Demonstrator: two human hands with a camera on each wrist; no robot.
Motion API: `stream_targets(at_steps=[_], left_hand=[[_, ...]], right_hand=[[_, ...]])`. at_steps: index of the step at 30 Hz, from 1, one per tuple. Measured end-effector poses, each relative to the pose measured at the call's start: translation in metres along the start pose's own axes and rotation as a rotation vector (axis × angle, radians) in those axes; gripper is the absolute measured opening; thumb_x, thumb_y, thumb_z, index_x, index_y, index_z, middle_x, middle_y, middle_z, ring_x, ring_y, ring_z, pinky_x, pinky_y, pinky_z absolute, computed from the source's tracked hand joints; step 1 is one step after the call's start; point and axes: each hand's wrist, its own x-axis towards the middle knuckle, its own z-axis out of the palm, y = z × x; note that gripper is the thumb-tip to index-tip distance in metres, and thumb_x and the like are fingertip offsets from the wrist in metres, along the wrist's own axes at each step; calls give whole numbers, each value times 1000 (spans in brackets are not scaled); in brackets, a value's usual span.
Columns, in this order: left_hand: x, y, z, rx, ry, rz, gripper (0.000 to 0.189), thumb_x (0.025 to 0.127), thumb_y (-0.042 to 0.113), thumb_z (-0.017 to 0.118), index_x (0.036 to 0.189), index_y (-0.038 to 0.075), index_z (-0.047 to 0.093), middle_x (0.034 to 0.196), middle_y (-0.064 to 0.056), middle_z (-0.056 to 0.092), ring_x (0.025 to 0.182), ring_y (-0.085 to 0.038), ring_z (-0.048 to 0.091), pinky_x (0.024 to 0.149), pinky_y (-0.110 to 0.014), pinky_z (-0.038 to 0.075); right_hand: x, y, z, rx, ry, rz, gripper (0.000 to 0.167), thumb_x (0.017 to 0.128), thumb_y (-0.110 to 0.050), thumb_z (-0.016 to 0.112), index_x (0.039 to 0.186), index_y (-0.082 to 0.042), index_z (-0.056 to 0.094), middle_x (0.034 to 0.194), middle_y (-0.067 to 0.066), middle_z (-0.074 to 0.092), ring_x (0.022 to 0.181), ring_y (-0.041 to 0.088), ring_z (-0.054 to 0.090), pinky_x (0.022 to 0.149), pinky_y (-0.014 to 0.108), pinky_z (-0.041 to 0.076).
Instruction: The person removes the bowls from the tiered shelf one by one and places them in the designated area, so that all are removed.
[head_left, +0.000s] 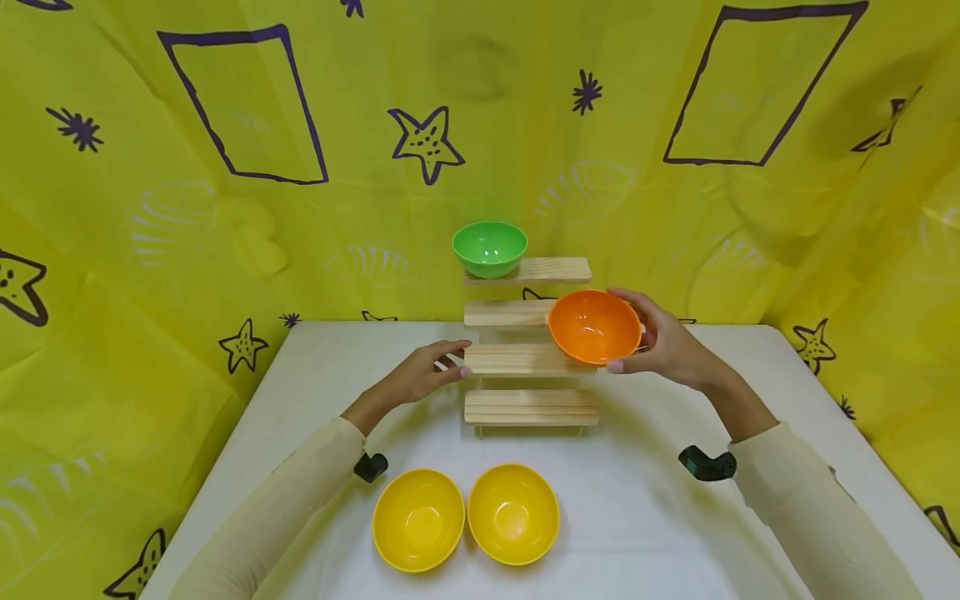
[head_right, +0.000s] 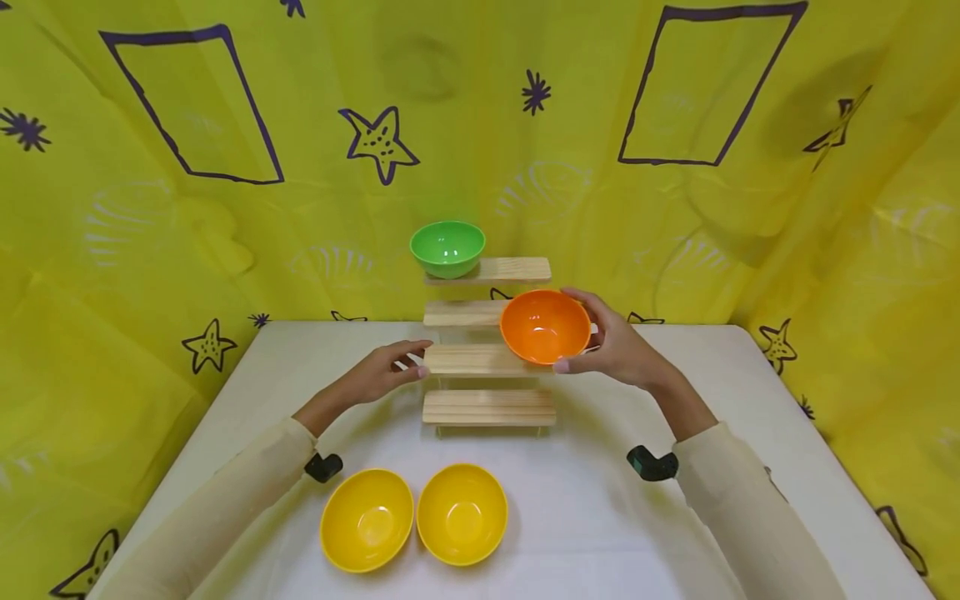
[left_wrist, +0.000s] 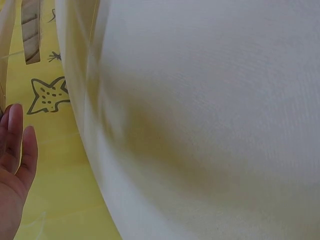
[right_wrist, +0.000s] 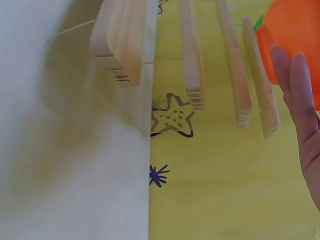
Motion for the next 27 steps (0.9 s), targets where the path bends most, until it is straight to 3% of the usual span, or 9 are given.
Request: stream_targets(at_steps=[9, 19, 27], left_hand=[[1, -3, 1, -6, 4, 17, 57, 101, 28, 63, 151, 7, 45, 131, -17, 60, 113, -29, 65, 95, -42, 55], [1, -2, 1, -34, 7, 23, 58, 101, 27, 63, 151, 6, 44, 131, -17, 60, 113, -29, 64, 95, -42, 55], [1, -3, 1, -20, 14, 10, 57, 101, 28, 63, 151, 8, 45, 132, -17, 61, 113, -28, 65, 93, -41, 55]], right_hand=[[-17, 5, 5, -2, -25, -15, 96, 80, 3, 79, 157, -5, 22, 146, 17, 37, 109, 11, 64, 84, 29, 60], [-30, 5, 0, 12, -26, -40, 95, 78, 10, 77, 156, -6, 25, 140, 1, 43, 107, 12, 65, 82, 29, 61], [-36, 4, 1, 18, -43, -50, 97, 76, 12, 78, 156, -8, 26, 140, 2, 43, 109, 12, 64, 82, 30, 61]])
